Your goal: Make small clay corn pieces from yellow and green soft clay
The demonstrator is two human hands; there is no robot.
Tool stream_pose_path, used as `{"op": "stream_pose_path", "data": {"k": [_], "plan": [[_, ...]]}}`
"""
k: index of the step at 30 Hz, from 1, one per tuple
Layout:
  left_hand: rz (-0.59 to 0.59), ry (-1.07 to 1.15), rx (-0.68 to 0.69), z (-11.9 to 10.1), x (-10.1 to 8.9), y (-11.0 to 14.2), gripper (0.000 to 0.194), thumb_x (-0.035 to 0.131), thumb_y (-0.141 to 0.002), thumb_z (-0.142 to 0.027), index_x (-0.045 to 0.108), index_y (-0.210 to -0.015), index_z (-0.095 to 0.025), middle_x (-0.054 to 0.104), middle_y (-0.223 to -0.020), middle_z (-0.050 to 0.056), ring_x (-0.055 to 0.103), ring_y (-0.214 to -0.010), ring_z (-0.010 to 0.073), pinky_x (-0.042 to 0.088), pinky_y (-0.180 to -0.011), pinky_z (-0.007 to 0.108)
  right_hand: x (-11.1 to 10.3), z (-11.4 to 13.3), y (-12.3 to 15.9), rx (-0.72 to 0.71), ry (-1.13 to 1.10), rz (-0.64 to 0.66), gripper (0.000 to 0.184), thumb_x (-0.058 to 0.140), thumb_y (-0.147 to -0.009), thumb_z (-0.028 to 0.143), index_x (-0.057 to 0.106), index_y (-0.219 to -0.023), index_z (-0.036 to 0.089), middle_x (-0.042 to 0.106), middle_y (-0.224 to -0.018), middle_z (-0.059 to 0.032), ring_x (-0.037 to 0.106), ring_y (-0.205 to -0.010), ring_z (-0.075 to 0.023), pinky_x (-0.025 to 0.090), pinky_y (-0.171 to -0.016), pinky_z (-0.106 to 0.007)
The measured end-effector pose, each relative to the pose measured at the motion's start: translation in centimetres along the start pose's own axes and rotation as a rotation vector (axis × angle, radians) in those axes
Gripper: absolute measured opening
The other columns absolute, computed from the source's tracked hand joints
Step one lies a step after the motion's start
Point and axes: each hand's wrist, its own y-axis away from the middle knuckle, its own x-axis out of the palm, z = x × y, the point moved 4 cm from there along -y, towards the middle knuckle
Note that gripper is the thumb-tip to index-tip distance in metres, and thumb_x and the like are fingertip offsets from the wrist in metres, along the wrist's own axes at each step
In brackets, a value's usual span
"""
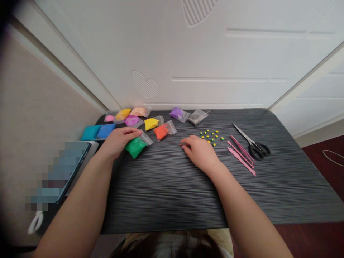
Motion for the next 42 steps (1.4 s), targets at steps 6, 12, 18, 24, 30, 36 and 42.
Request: {"op": "stream_pose_path", "data": {"k": [6,12,18,24,30,36,42], "plan": [[-0.195,-0.581,0.225,-0.6,-1.1,-0.2,0.028,0.051,-0.073,-0.04,0.066,-0.083,-0.018,0.066,-0.079,0.004,0.057,-0.069,0.0196,0.041,-0.062,0.03,1.3,0.2,-0.4,-0.028,0.034,0.004,0.022,0.043,-0.082,0.025,0.061,-0.094,0.023,0.06,-0.087,-0.0039,0.055,-0.081,-0.0163,0.039,-0.074,-0.028],[-0.373,-0.754,0.531,-2.6,0.6,1.0,0.021,0.046,-0.079,-0.029,0.06,-0.087,-0.016,0.063,-0.089,0.006,0.054,-0.086,0.0197,0.041,-0.079,0.031,1.2,0.0,-0.5,0.018,-0.054,-0.059,0.017,0.044,-0.082,0.03,0.058,-0.082,0.021,0.06,-0.079,-0.0022,0.055,-0.074,-0.0144,0.041,-0.068,-0.027],[-0.152,-0.724,0.719,-4.5,4.9,3.2,0.018,0.043,-0.081,-0.024,0.058,-0.088,-0.016,0.061,-0.09,0.005,0.052,-0.088,0.0179,0.04,-0.083,0.032,0.7,0.0,-0.5,0.123,-0.662,-0.105,0.015,0.051,-0.077,0.032,0.053,-0.086,0.02,0.061,-0.078,-0.0011,0.057,-0.072,-0.0117,0.046,-0.068,-0.026],[-0.088,-0.713,0.709,-4.2,5.8,3.3,0.018,0.042,-0.081,-0.023,0.057,-0.088,-0.016,0.06,-0.091,0.007,0.051,-0.088,0.0191,0.04,-0.083,0.034,-0.1,0.9,-0.2,0.151,-1.119,-0.078,0.024,0.054,-0.076,0.03,0.056,-0.098,0.02,0.062,-0.086,-0.0023,0.057,-0.079,-0.0114,0.043,-0.079,-0.03],[-0.113,-0.696,0.684,-3.6,5.5,2.8,0.018,0.042,-0.081,-0.024,0.057,-0.087,-0.017,0.059,-0.091,0.008,0.051,-0.088,0.0202,0.039,-0.082,0.035,-0.9,1.7,0.2,0.154,-1.367,-0.043,0.013,0.051,-0.078,0.031,0.058,-0.084,0.021,0.055,-0.073,0.0015,0.051,-0.067,-0.0083,0.042,-0.068,-0.025],[-0.099,-0.706,0.671,-3.5,5.6,2.8,0.018,0.041,-0.081,-0.024,0.057,-0.086,-0.017,0.059,-0.089,0.007,0.051,-0.087,0.02,0.039,-0.081,0.035,-1.5,1.8,0.5,0.115,-1.462,-0.045,0.011,0.062,-0.07,0.027,0.056,-0.079,0.023,0.054,-0.069,0.0035,0.049,-0.063,-0.0084,0.041,-0.066,-0.026],[-0.094,-0.714,0.664,-3.4,5.7,2.8,0.018,0.041,-0.082,-0.025,0.057,-0.086,-0.017,0.06,-0.089,0.007,0.051,-0.087,0.0194,0.039,-0.081,0.033,-1.8,2.1,0.6,0.103,-1.426,-0.078,0.022,0.049,-0.077,0.042,0.054,-0.07,0.021,0.049,-0.063,0.002,0.048,-0.061,-0.0105,0.042,-0.064,-0.029]]}}
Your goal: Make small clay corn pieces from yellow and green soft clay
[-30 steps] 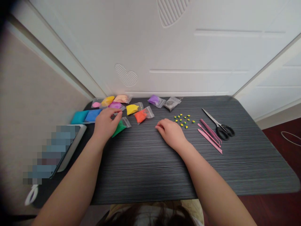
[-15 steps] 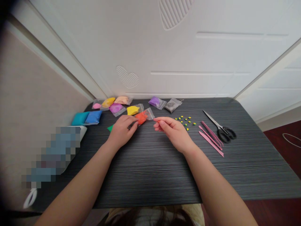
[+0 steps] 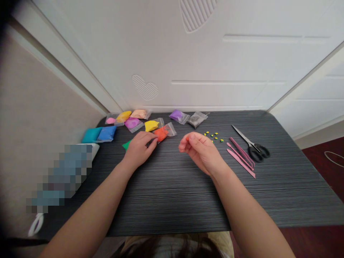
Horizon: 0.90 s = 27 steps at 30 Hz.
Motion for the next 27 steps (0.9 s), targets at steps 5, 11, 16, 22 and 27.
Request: {"op": "stream_pose_path", "data": {"k": [5,11,16,22,27], "plan": [[-0.001,0.012,-0.001,-0.01,-0.01,0.0,0.018,0.041,-0.082,-0.024,0.057,-0.086,-0.017,0.059,-0.088,0.007,0.051,-0.086,0.0199,0.039,-0.08,0.034,-0.08,0.21,-0.01,-0.018,0.001,-0.01,0.016,0.061,-0.069,0.037,0.052,-0.071,0.024,0.048,-0.061,0.0042,0.047,-0.059,-0.0101,0.042,-0.062,-0.029],[0.005,0.016,-0.002,0.0,0.04,-0.02,0.018,0.041,-0.082,-0.025,0.057,-0.084,-0.017,0.059,-0.087,0.007,0.051,-0.085,0.0197,0.039,-0.081,0.034,0.04,0.36,0.31,0.04,-0.095,0.004,0.013,0.057,-0.073,0.03,0.06,-0.085,0.027,0.057,-0.07,0.0023,0.053,-0.067,-0.0101,0.044,-0.069,-0.031],[0.002,0.023,-0.008,0.08,0.07,0.01,0.018,0.041,-0.081,-0.025,0.058,-0.084,-0.017,0.059,-0.087,0.007,0.051,-0.085,0.02,0.04,-0.079,0.035,0.11,0.47,0.55,0.075,-0.072,-0.018,0.015,0.056,-0.073,0.032,0.06,-0.087,0.028,0.06,-0.072,0.0018,0.056,-0.068,-0.0118,0.046,-0.07,-0.033],[0.001,0.025,-0.012,0.0,0.08,-0.02,0.019,0.041,-0.081,-0.025,0.058,-0.084,-0.017,0.06,-0.087,0.007,0.051,-0.085,0.0199,0.039,-0.081,0.035,0.48,0.68,0.71,0.092,-0.134,0.05,0.013,0.06,-0.07,0.027,0.056,-0.083,0.027,0.06,-0.07,0.0045,0.057,-0.066,-0.0101,0.045,-0.072,-0.032],[-0.004,0.061,-0.025,0.13,0.05,-0.04,0.018,0.042,-0.081,-0.025,0.058,-0.085,-0.018,0.06,-0.088,0.007,0.052,-0.086,0.0203,0.039,-0.081,0.035,0.51,0.8,0.57,0.057,-0.04,0.041,0.02,0.062,-0.067,0.037,0.049,-0.075,0.025,0.055,-0.06,0.0049,0.053,-0.058,-0.0119,0.044,-0.064,-0.031]]}}
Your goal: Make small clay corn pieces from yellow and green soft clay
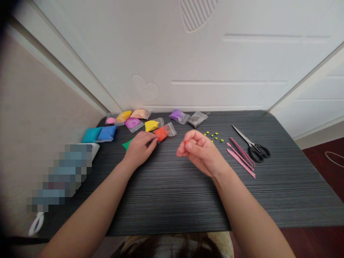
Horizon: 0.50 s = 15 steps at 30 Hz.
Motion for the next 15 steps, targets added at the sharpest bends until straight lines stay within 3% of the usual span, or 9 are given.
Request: {"op": "stream_pose_path", "data": {"k": [3,6,8,10,11,13,15], "plan": [[-0.055,0.068,-0.04,-0.3,-0.5,0.0,0.019,0.043,-0.08,-0.026,0.059,-0.087,-0.018,0.061,-0.091,0.007,0.052,-0.091,0.0208,0.038,-0.085,0.037,0.0,-0.1,-0.2,-0.036,0.117,-0.005,0.021,0.053,-0.074,0.043,0.05,-0.072,0.022,0.053,-0.059,0.0027,0.051,-0.058,-0.012,0.042,-0.062,-0.03],[-0.173,0.339,-0.182,-1.2,-1.2,-0.1,0.023,0.045,-0.08,-0.032,0.06,-0.093,-0.019,0.06,-0.099,0.006,0.051,-0.098,0.0203,0.036,-0.091,0.036,-0.1,-0.6,-0.2,-0.075,0.312,-0.059,0.021,0.049,-0.078,0.039,0.055,-0.072,0.02,0.053,-0.061,0.0015,0.049,-0.059,-0.0112,0.04,-0.061,-0.027],[-0.239,0.73,-0.363,-2.0,-1.2,-0.2,0.03,0.039,-0.082,-0.038,0.059,-0.094,-0.019,0.06,-0.101,0.005,0.052,-0.1,0.0192,0.036,-0.092,0.034,0.0,-1.0,-0.2,-0.109,0.469,-0.109,0.014,0.057,-0.073,0.035,0.056,-0.075,0.021,0.053,-0.064,0.0019,0.048,-0.061,-0.0112,0.039,-0.06,-0.025],[-0.209,1.284,-0.509,-3.5,-0.5,-0.7,0.046,0.025,-0.084,-0.048,0.055,-0.1,-0.018,0.06,-0.105,0.007,0.053,-0.102,0.0202,0.04,-0.089,0.036,0.6,-1.0,-0.3,-0.185,0.63,-0.135,0.012,0.06,-0.071,0.032,0.058,-0.077,0.021,0.054,-0.07,0.0007,0.048,-0.066,-0.0124,0.039,-0.063,-0.027],[-0.137,1.515,-0.55,-4.6,-0.2,-1.2,0.052,0.02,-0.083,-0.053,0.053,-0.103,-0.018,0.057,-0.111,0.009,0.05,-0.106,0.0211,0.04,-0.09,0.037,1.0,-0.8,-0.4,-0.241,0.69,-0.131,0.011,0.06,-0.071,0.03,0.058,-0.078,0.022,0.055,-0.071,0.0004,0.049,-0.067,-0.0129,0.04,-0.065,-0.028],[-0.049,1.825,-0.583,-6.6,-0.2,-2.4,0.058,0.017,-0.081,-0.056,0.05,-0.11,-0.018,0.049,-0.122,0.009,0.044,-0.115,0.0213,0.038,-0.093,0.037,2.3,-0.2,-0.8,-0.319,0.8,-0.063,0.008,0.059,-0.073,0.026,0.059,-0.08,0.023,0.056,-0.075,-0.0002,0.05,-0.073,-0.0142,0.04,-0.07,-0.03],[-0.045,1.974,-0.551,-8.0,-1.1,-3.8,0.06,0.015,-0.08,-0.059,0.047,-0.113,-0.021,0.043,-0.129,0.007,0.037,-0.12,0.0207,0.037,-0.095,0.037,3.6,1.3,-1.2,-0.404,0.939,-0.025,0.01,0.058,-0.073,0.024,0.061,-0.083,0.025,0.058,-0.081,-0.001,0.05,-0.081,-0.0159,0.038,-0.077,-0.034]]}}
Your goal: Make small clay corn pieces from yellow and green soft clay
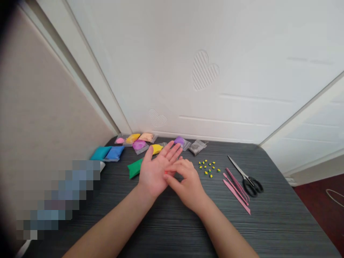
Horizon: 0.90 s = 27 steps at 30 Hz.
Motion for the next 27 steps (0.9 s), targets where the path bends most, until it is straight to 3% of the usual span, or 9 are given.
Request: {"op": "stream_pose_path", "data": {"k": [4,8,14,17,21,25,27], "plan": [[0.067,0.119,0.109,-2.1,3.0,-1.2,0.057,0.013,-0.079,-0.059,0.046,-0.113,-0.027,0.038,-0.133,0.002,0.033,-0.123,0.0184,0.035,-0.098,0.037,-1.9,3.6,-1.9,-0.135,0.308,-0.01,0.016,0.051,-0.078,0.025,0.062,-0.089,0.028,0.058,-0.088,-0.0032,0.048,-0.086,-0.0194,0.036,-0.077,-0.039],[0.036,0.231,0.135,-3.5,4.1,-1.7,0.054,0.014,-0.08,-0.056,0.048,-0.11,-0.026,0.039,-0.132,0.002,0.035,-0.122,0.0175,0.035,-0.098,0.036,-2.8,5.9,-1.9,-0.232,0.497,0.023,0.032,0.05,-0.077,0.024,0.055,-0.108,0.03,0.054,-0.106,-0.0059,0.044,-0.092,-0.0233,0.035,-0.078,-0.043],[-0.057,0.401,0.146,-4.7,4.5,-1.0,0.05,0.027,-0.081,-0.051,0.048,-0.113,-0.019,0.044,-0.127,0.008,0.04,-0.118,0.02,0.036,-0.095,0.037,-2.1,6.5,-1.1,-0.309,0.443,0.121,0.042,0.052,-0.076,0.023,0.048,-0.117,0.026,0.043,-0.119,-0.0064,0.039,-0.102,-0.0227,0.036,-0.083,-0.042],[-0.094,0.438,0.136,-5.0,4.6,-0.7,0.05,0.029,-0.082,-0.049,0.047,-0.115,-0.016,0.047,-0.124,0.011,0.043,-0.115,0.021,0.037,-0.094,0.037,-2.0,6.4,-1.4,-0.338,0.458,0.109,0.041,0.053,-0.075,0.025,0.049,-0.116,0.023,0.04,-0.122,-0.0068,0.038,-0.103,-0.0227,0.035,-0.085,-0.042],[-0.114,0.437,0.169,-5.7,4.4,-0.5,0.048,0.029,-0.083,-0.047,0.05,-0.113,-0.017,0.05,-0.121,0.01,0.044,-0.115,0.0208,0.035,-0.095,0.037,-2.3,6.6,-1.7,-0.37,0.503,0.062,0.038,0.055,-0.074,0.029,0.055,-0.11,0.016,0.044,-0.117,-0.0104,0.04,-0.099,-0.0236,0.036,-0.082,-0.042],[-0.131,0.399,0.19,-5.9,4.4,-0.3,0.049,0.025,-0.083,-0.047,0.051,-0.112,-0.017,0.05,-0.121,0.009,0.043,-0.115,0.0206,0.035,-0.095,0.037,-1.9,7.6,-1.3,-0.515,0.496,0.01,0.039,0.057,-0.071,0.036,0.059,-0.105,0.016,0.051,-0.108,-0.0108,0.044,-0.087,-0.0227,0.039,-0.072,-0.04],[-0.123,0.362,0.183,-5.8,4.6,-0.1,0.05,0.024,-0.083,-0.048,0.051,-0.113,-0.018,0.05,-0.121,0.008,0.042,-0.116,0.0209,0.036,-0.095,0.036,-1.8,7.6,-1.3,-0.517,0.486,0.006,0.041,0.057,-0.071,0.036,0.059,-0.106,0.015,0.052,-0.108,-0.011,0.045,-0.087,-0.0227,0.039,-0.072,-0.04]]}}
